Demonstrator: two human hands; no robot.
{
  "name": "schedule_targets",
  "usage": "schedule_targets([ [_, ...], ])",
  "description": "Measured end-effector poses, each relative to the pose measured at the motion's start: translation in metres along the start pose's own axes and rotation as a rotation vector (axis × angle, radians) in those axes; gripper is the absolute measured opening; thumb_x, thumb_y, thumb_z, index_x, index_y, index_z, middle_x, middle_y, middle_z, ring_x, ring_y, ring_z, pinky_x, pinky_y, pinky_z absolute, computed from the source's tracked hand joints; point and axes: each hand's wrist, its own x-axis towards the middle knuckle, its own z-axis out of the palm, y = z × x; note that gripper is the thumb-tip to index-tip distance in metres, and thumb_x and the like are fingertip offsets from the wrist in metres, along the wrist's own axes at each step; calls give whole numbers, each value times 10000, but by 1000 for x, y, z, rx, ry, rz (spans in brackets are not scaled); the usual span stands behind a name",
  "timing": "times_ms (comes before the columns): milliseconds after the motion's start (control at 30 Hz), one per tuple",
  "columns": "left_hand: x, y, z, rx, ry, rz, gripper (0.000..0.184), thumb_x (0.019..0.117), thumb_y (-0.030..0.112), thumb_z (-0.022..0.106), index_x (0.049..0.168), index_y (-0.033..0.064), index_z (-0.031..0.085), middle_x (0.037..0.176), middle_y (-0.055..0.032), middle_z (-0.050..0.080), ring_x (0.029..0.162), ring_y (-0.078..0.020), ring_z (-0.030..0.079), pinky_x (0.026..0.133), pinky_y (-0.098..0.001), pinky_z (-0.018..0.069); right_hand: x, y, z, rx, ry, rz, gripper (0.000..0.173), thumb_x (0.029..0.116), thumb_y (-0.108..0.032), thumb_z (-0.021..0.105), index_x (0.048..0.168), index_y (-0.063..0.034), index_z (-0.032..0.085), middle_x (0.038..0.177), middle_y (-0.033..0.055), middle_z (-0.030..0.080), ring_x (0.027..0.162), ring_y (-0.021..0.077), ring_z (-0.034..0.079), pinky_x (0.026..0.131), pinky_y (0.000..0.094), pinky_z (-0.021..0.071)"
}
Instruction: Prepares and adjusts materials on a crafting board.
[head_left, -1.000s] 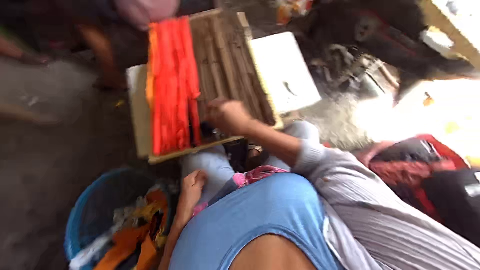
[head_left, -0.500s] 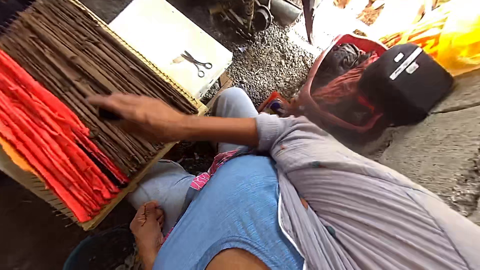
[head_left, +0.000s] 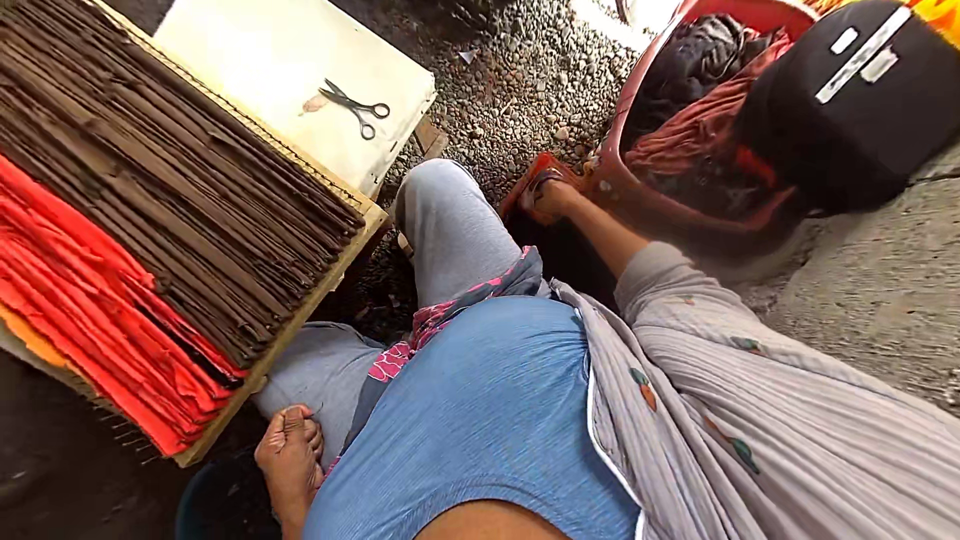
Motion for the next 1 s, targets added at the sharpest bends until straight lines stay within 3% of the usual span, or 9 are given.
schedule_targets([
  [67,-1,4,2,13,8,-10,309,1106,97,371,853,117,548,494,138,349,384,42,301,386,-115,274,3,18,38,65,-42,78,452,977,-284,604,1347,-25,609,1261,284,648,1176,463,629,956,706,481],
  [167,-2,5,1,35,1,-7,299,1107,106,358,867,124,535,504,148,354,392,43,314,397,-113,284,1,27,72,316,-181,214,385,1011,-176,575,1318,54,554,1143,273,620,936,369,643,800,546,533],
  [200,-2,4,0,39,-1,-4,300,1109,109,355,869,125,535,506,152,360,394,45,319,399,-114,288,1,30,80,351,-218,245,375,1026,-182,567,1302,72,555,1144,271,617,929,355,639,807,528,532],
  [400,-1,2,-1,38,13,-8,312,1109,102,354,862,117,544,505,142,370,390,39,324,392,-112,287,20,74,141,109,-248,291,399,979,-248,637,1207,79,644,1254,289,642,1188,418,637,980,620,506],
  [533,0,1,-1,32,7,-14,315,1112,105,351,864,117,545,500,139,368,390,39,324,390,-114,285,23,88,158,101,-256,348,402,963,-237,656,1205,84,639,1248,286,644,1182,410,642,976,614,514],
  [633,2,0,-3,37,8,-26,313,1113,113,354,867,118,547,500,138,369,388,37,323,390,-114,285,10,76,137,172,-232,255,385,978,-258,637,1197,58,650,1208,272,662,1131,403,661,944,607,522],
  [767,3,-1,-2,33,16,-23,314,1110,117,368,856,125,551,500,139,365,387,34,321,389,-117,284,-8,55,99,260,186,11,442,985,-279,618,1296,36,618,1193,285,674,1146,442,654,980,640,499],
  [933,6,0,0,79,14,-28,303,1108,143,375,859,135,546,504,141,358,393,35,312,391,-123,279,-9,36,41,127,442,-32,499,981,-280,641,1342,59,580,1310,314,614,1250,476,590,1069,641,444],
  [1000,3,8,1,111,4,-64,264,1103,157,383,897,122,543,523,141,360,407,32,319,401,-131,295,-11,31,25,60,432,-47,688,914,-365,732,1408,69,529,1401,372,523,1332,546,487,1097,716,372],
])
